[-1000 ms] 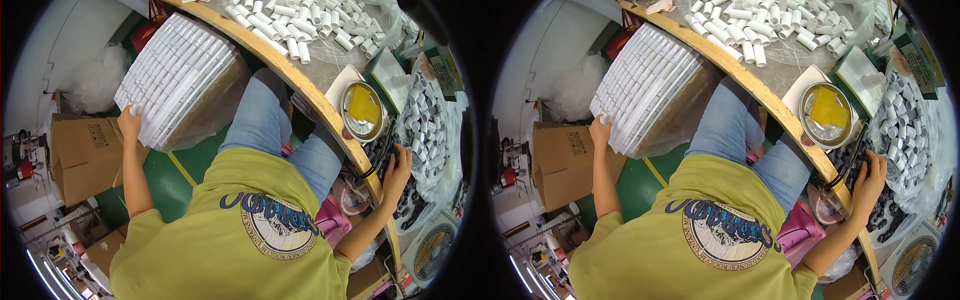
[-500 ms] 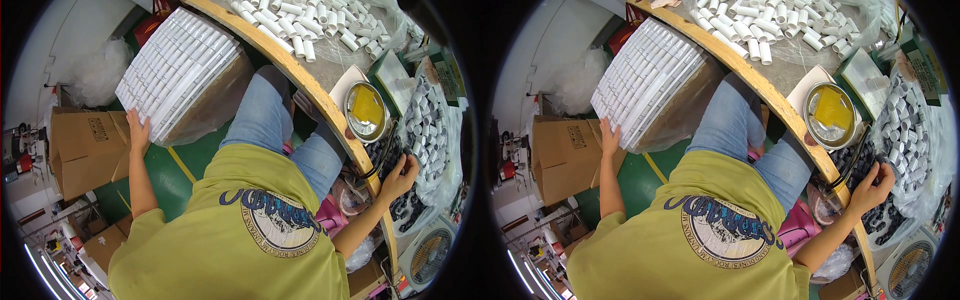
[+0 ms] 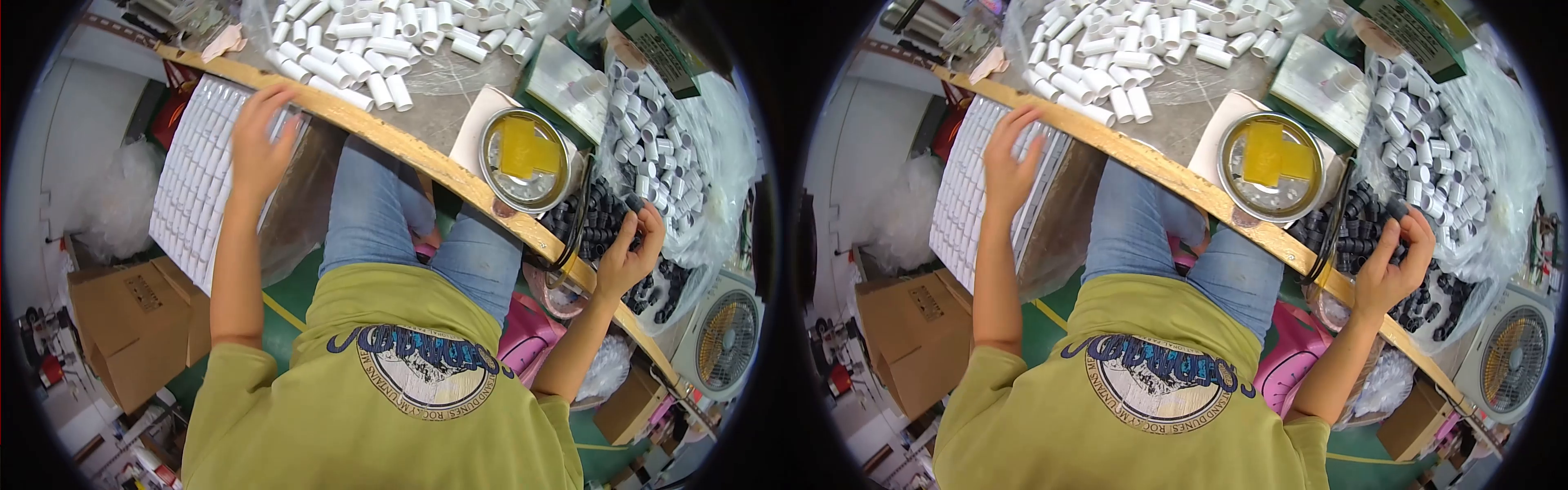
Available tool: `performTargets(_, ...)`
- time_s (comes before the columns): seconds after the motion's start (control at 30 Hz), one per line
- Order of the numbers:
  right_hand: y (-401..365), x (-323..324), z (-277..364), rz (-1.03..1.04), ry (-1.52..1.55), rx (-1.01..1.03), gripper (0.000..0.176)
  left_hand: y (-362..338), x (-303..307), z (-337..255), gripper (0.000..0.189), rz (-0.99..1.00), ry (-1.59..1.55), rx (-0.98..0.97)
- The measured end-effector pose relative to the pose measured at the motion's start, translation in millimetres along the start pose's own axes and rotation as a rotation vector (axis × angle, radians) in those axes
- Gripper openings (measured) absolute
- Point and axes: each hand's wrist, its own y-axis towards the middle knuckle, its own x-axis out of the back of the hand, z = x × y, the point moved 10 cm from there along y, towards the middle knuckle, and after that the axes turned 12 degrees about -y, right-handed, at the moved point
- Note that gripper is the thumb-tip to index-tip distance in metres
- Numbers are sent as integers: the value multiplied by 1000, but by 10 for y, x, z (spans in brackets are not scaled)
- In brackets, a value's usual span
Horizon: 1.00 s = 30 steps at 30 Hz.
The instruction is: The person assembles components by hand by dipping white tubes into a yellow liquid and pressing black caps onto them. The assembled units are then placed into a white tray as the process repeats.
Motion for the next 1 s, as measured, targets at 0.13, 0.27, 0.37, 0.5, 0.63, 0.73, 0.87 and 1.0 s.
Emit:
performTargets(0.13, 125, -247, 585, 258, 17, 163, 11, 565, -966, -679, 24, 428, 7, -262)
performTargets(0.27, 154, -536, 889, 372, -47, 275, 13, 667, -1496, -657, 24, 626, 274, -312)
performTargets(0.37, 137, -762, 1001, 418, -204, 354, 13, 738, -1330, -885, 27, 412, 79, -322)
performTargets(0.5, 113, -988, 952, 494, -253, 357, 13, 699, -1312, -890, 24, 341, -389, 54)
performTargets(0.63, 150, -927, 821, 477, -111, 232, 11, 518, -1536, -1179, 27, 401, -672, 47)
performTargets(0.73, 197, -819, 656, 415, 231, 22, 11, 458, -1644, -1522, 26, 462, -525, -123)
performTargets(0.87, 23, -832, 432, 493, 670, -352, 10, 410, -1689, -1801, 28, 282, -662, -289)
performTargets(1.0, -50, -856, 273, 540, 1034, -578, 11, 310, -1761, -1981, 28, 274, -722, -418)
